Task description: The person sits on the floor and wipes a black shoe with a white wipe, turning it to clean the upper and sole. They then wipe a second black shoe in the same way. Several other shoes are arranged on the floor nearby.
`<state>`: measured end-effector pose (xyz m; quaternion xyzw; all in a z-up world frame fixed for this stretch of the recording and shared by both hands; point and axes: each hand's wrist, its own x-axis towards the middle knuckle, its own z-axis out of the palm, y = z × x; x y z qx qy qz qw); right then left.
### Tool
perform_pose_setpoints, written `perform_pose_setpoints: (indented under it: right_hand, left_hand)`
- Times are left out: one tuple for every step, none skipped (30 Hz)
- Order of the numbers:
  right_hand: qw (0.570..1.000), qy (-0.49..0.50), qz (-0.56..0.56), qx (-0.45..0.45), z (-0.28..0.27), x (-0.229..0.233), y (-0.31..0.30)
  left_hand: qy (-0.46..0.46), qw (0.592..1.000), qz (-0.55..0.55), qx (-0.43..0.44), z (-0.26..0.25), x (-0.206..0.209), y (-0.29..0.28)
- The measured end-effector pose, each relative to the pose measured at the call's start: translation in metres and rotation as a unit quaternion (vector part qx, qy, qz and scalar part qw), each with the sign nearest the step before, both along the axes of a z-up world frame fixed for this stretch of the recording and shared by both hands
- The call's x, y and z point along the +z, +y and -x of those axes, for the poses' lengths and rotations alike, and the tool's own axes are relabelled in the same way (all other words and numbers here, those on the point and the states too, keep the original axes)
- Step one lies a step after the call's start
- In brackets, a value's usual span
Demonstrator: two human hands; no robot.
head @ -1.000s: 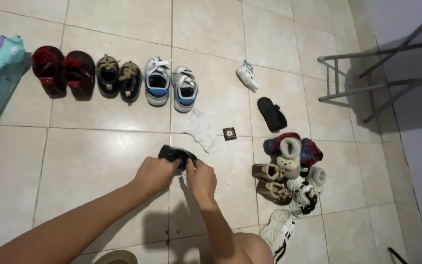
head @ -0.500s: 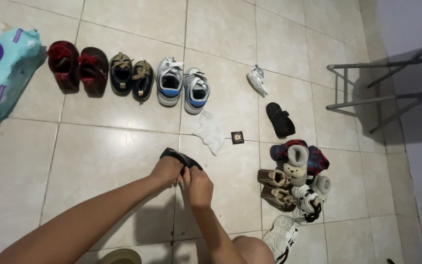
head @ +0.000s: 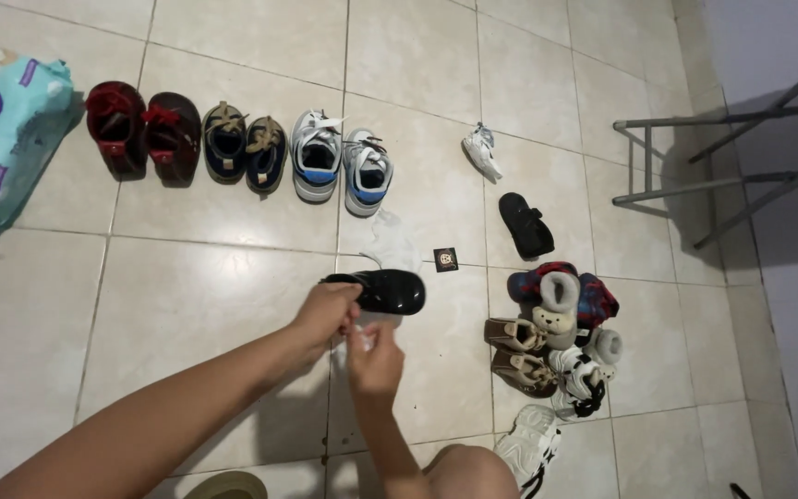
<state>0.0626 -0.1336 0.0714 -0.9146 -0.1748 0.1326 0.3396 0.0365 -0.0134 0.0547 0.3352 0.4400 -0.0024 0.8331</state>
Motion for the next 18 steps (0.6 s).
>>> perform_pose_setpoints:
  right_hand:
    - [1.000, 0.000, 0.001, 0.002, 0.000, 0.000, 0.002]
    - [0.999, 0.045, 0.012, 0.013, 0.002, 0.000, 0.002]
    - [0.995, 0.090, 0.023, 0.024, 0.003, 0.000, 0.002]
    - [0.995, 0.091, 0.023, 0.019, -0.001, 0.005, 0.006]
    - [0.994, 0.103, 0.012, 0.024, -0.004, 0.011, 0.009]
    - [0.993, 0.113, 0.000, 0.032, -0.010, 0.016, 0.016]
    - [0.993, 0.111, -0.003, 0.031, -0.015, 0.017, 0.017]
    - [0.998, 0.053, 0.014, 0.021, -0.021, 0.017, 0.019]
    - [0.999, -0.006, 0.031, 0.010, -0.028, 0.018, 0.021]
    - [0.999, -0.005, 0.032, 0.011, -0.031, 0.018, 0.020]
    - [0.999, -0.038, 0.025, 0.023, -0.035, 0.017, 0.019]
    - [0.997, -0.069, 0.021, 0.036, -0.038, 0.016, 0.016]
    - [0.997, -0.068, 0.024, 0.037, -0.040, 0.024, 0.018]
    - [0.997, -0.047, 0.043, 0.035, -0.043, 0.032, 0.023]
    - [0.997, -0.027, 0.061, 0.033, -0.045, 0.040, 0.028]
    - [0.997, -0.025, 0.063, 0.033, -0.046, 0.036, 0.028]
    - [0.994, -0.031, 0.082, 0.063, -0.047, 0.032, 0.028]
    - [0.990, -0.038, 0.100, 0.092, -0.048, 0.027, 0.030]
  left_hand:
    - [0.000, 1.000, 0.001, 0.002, -0.004, 0.001, -0.002]
    - [-0.023, 0.998, 0.062, 0.013, -0.007, 0.001, -0.004]
    - [-0.045, 0.991, 0.123, 0.023, -0.011, 0.002, -0.007]
    - [-0.044, 0.991, 0.124, 0.019, -0.014, 0.000, -0.008]
    - [-0.068, 0.989, 0.125, 0.027, -0.016, -0.001, -0.009]
    - [-0.094, 0.987, 0.124, 0.037, -0.020, -0.002, -0.005]
    - [-0.096, 0.987, 0.122, 0.035, -0.020, 0.008, -0.004]
    - [-0.097, 0.987, 0.123, 0.038, -0.022, 0.019, -0.002]
    - [-0.098, 0.987, 0.124, 0.040, -0.024, 0.028, 0.000]
    - [-0.098, 0.987, 0.124, 0.041, -0.027, 0.029, -0.001]
    - [-0.096, 0.987, 0.121, 0.044, -0.031, 0.029, -0.002]
    - [-0.093, 0.987, 0.120, 0.048, -0.034, 0.028, -0.005]
    - [-0.092, 0.987, 0.123, 0.049, -0.034, 0.028, -0.006]
    - [-0.093, 0.990, 0.103, 0.040, -0.034, 0.028, -0.003]
    - [-0.094, 0.992, 0.084, 0.031, -0.035, 0.028, 0.000]
    - [-0.092, 0.992, 0.085, 0.032, -0.027, 0.039, 0.004]
    - [-0.081, 0.997, -0.019, 0.000, -0.020, 0.050, 0.009]
    - [-0.071, 0.989, -0.126, -0.032, -0.013, 0.061, 0.017]
